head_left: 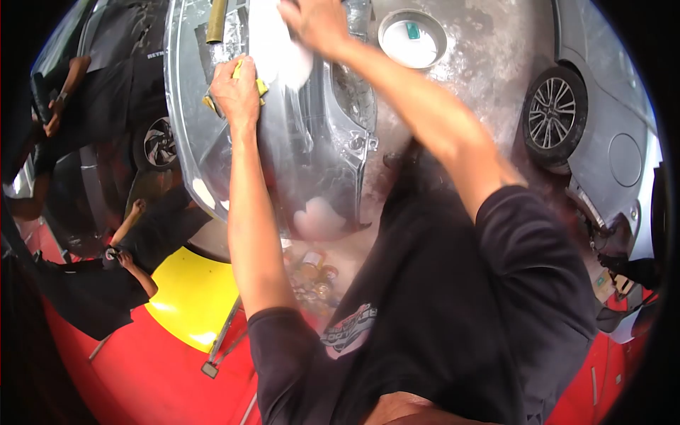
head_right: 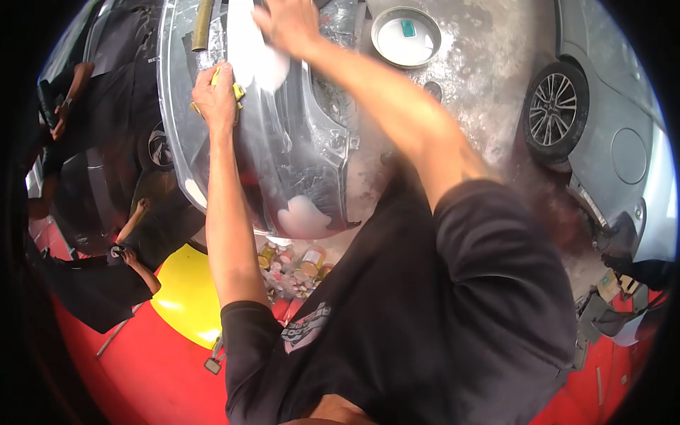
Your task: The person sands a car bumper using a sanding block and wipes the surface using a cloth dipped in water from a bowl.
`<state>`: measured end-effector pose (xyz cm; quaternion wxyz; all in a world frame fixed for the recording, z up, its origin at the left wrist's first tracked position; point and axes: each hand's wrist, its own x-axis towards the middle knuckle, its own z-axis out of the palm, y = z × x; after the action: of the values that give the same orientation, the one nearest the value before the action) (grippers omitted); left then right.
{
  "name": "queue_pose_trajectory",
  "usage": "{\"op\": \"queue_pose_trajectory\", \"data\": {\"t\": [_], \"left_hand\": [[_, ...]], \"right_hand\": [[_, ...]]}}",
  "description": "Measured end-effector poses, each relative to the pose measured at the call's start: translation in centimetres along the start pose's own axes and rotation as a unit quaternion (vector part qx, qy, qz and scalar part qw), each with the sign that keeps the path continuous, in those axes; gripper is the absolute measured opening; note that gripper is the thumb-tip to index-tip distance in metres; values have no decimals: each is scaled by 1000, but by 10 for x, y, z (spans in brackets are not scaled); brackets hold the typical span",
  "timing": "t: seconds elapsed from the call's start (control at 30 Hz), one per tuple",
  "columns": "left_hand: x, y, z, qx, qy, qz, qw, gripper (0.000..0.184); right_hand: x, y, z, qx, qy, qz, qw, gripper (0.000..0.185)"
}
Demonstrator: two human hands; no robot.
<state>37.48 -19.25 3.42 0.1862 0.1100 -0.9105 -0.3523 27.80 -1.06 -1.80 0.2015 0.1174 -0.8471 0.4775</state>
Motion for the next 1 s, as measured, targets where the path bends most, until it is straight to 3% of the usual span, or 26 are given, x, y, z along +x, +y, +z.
{"op": "queue_pose_trajectory", "data": {"t": [0.13,0.2,0.33,0.37,0.4,0.43,0.5,0.57,0.67,0.77,0.8,0.83,0.9,1.0], "left_hand": [[7,4,0,-17,11,-5,1000,34],[5,3,-3,-2,4,-7,1000,34],[3,8,-3,-36,9,-45,998,36],[1,10,-5,-27,7,-43,999,38],[1,8,-6,-26,11,-45,999,38],[3,6,-6,-20,13,-52,998,36],[12,5,-5,-21,24,-50,998,35],[8,-1,-3,-97,21,-98,990,33],[0,13,-10,-124,22,-143,982,33],[-1,4,-6,-123,19,-141,982,34],[2,4,-6,-105,20,-128,986,34],[3,11,-8,-108,23,-121,986,34],[3,33,-11,-99,19,-161,982,34],[4,9,-8,-115,23,-141,983,33]], "right_hand": [[-145,-53,-38,31,-80,-15,996,68],[-165,-52,-51,63,-157,-114,979,65],[0,-4,-13,1,-28,-65,997,58],[37,5,-11,113,-238,57,963,57],[28,0,-7,68,-150,21,986,59],[9,-8,-5,22,-60,-13,998,61],[-85,-51,-24,30,-73,1,997,62],[-161,-75,-50,44,-126,-75,988,64],[-124,-44,-42,41,-122,-151,980,61],[16,-11,-20,-10,-52,-61,997,58],[53,3,-18,34,-158,-6,987,62],[45,-2,-14,33,-152,-11,988,62],[-16,-24,-4,-20,-27,6,999,65],[-153,-68,-46,32,-145,-21,989,67]]}}
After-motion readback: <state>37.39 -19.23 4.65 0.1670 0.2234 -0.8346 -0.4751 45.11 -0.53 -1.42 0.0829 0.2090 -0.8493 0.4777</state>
